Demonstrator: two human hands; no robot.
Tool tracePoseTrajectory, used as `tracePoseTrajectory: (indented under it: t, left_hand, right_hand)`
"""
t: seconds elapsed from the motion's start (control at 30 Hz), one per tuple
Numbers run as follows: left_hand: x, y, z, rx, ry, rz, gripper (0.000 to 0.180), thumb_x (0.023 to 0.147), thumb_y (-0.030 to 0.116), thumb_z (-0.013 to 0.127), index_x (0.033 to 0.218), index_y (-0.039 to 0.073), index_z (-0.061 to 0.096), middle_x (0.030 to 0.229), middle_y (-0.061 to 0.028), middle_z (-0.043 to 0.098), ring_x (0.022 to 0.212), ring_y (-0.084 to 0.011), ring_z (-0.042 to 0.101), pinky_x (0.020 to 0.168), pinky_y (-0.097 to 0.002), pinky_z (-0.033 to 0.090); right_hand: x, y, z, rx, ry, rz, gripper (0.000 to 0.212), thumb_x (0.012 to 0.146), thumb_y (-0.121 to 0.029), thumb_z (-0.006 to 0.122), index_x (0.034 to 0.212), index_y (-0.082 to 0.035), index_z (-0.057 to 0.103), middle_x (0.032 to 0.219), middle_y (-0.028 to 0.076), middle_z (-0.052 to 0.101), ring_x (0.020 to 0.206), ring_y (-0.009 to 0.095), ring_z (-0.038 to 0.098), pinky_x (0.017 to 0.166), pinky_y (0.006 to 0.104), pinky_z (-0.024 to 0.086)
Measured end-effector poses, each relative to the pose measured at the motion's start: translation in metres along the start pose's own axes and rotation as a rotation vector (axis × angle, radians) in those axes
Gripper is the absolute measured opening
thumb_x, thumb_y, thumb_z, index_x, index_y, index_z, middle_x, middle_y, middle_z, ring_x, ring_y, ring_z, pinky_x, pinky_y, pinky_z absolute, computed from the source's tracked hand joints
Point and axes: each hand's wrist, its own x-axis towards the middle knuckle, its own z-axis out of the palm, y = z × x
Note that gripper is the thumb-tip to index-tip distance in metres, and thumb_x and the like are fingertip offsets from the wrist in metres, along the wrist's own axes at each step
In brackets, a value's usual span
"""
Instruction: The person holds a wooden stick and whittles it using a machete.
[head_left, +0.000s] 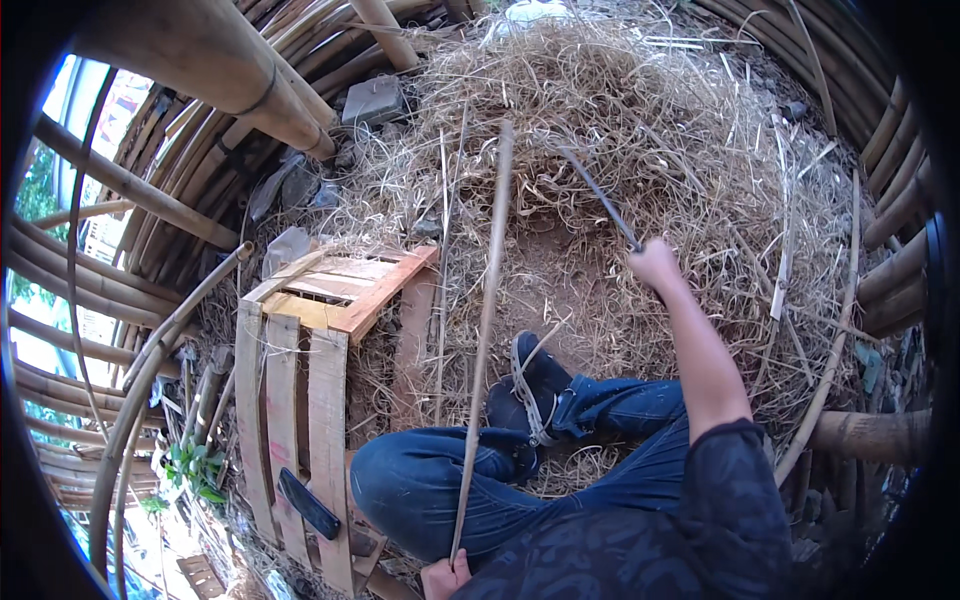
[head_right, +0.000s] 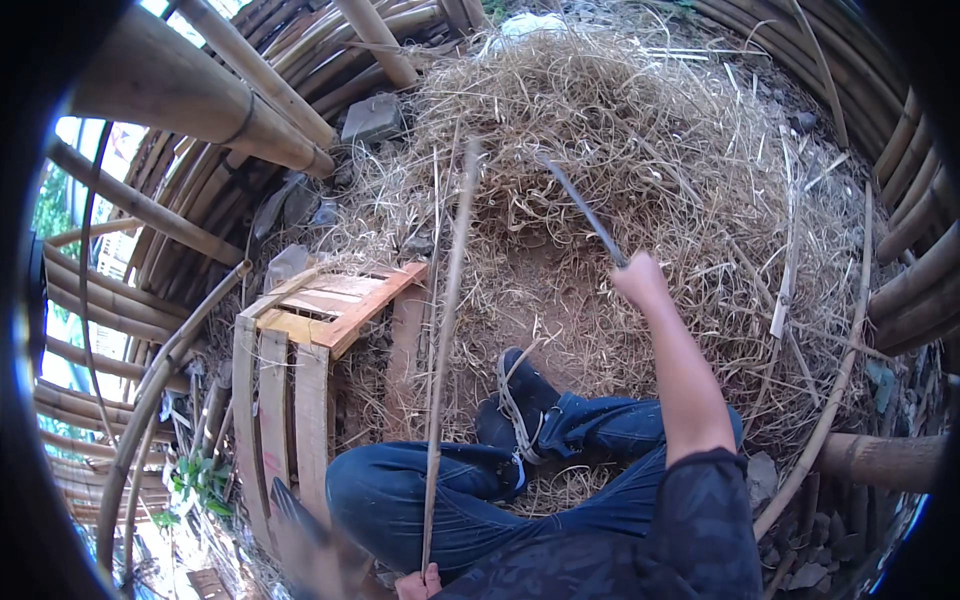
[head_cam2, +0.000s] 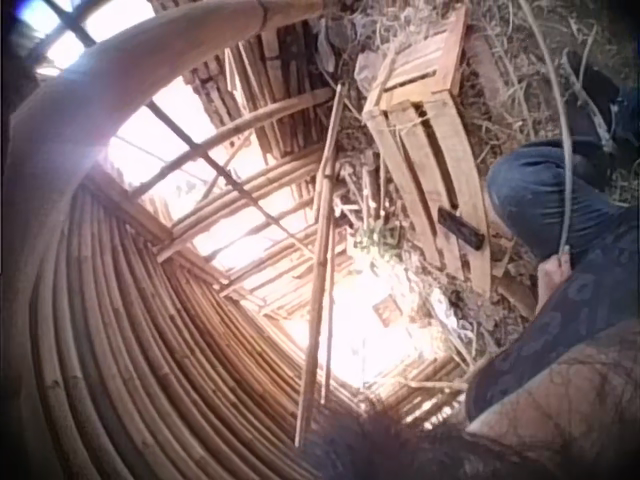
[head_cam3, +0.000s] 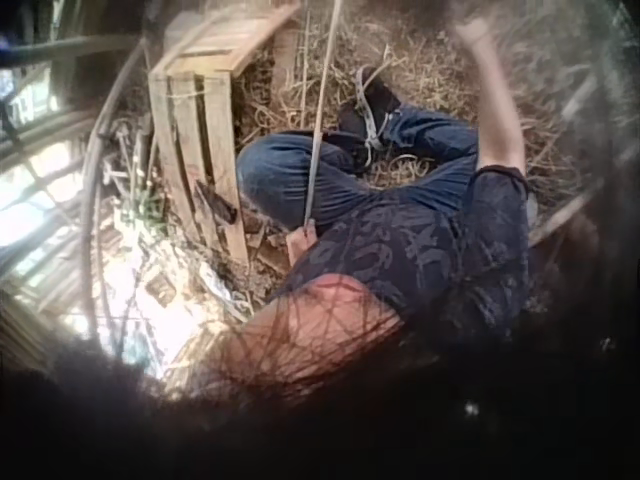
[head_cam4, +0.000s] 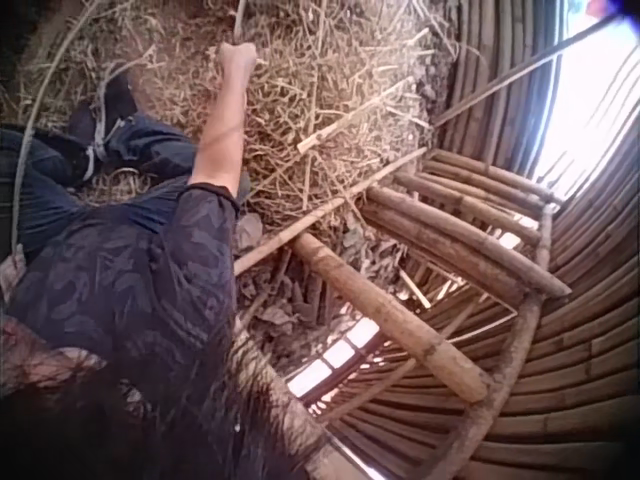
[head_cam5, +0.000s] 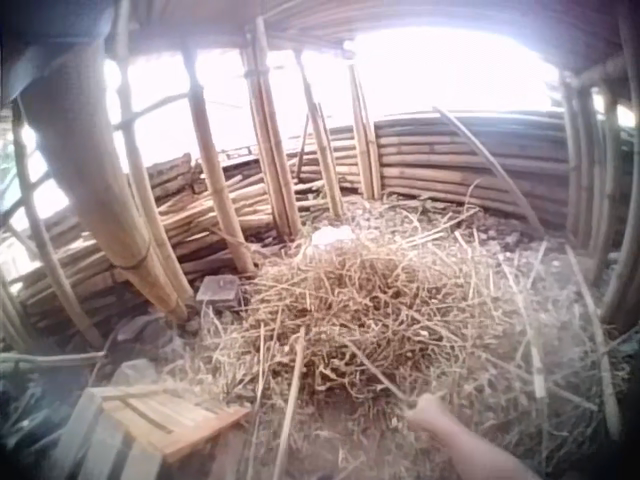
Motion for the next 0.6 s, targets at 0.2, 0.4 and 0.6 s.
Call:
tracePoseTrajectory:
  t: [0.2,0.4,0.6]
  left_hand:
    - [0.006,-0.018,-0.003,0.025,-0.114,-0.007,0.047,0.091,0.034,0.058,0.064,-0.003,0.060,0.055,-0.0268,0.050,0.050,-0.0410,0.056,0.047,-0.0467,0.039]
    - [0.006,-0.026,-0.001,0.060,-0.050,0.084,0.045,0.086,0.026,0.064,0.052,-0.002,0.057,0.049,-0.0225,0.052,0.047,-0.0400,0.057,0.045,-0.0442,0.044]
    - [0.007,-0.025,-0.020,0.051,-0.207,-0.002,0.046,0.086,0.033,0.063,0.058,-0.003,0.061,0.052,-0.0230,0.053,0.049,-0.0382,0.058,0.048,-0.0435,0.044]
  right_hand:
    - [-0.110,0.093,0.060,0.222,-0.110,-0.106,0.026,0.068,-0.023,0.065,0.067,0.004,0.063,0.054,0.019,0.059,0.054,0.028,0.063,0.057,0.0389,0.050]
    - [-0.189,0.094,0.103,0.891,-0.194,0.164,0.014,0.081,-0.006,0.063,0.071,-0.002,0.055,0.053,0.003,0.051,0.039,0.013,0.049,0.037,0.0279,0.041]
    - [-0.192,0.070,0.052,1.213,-0.180,0.027,0.014,0.086,-0.010,0.062,0.084,-0.004,0.050,0.054,0.003,0.045,0.041,0.014,0.047,0.038,0.0290,0.041]
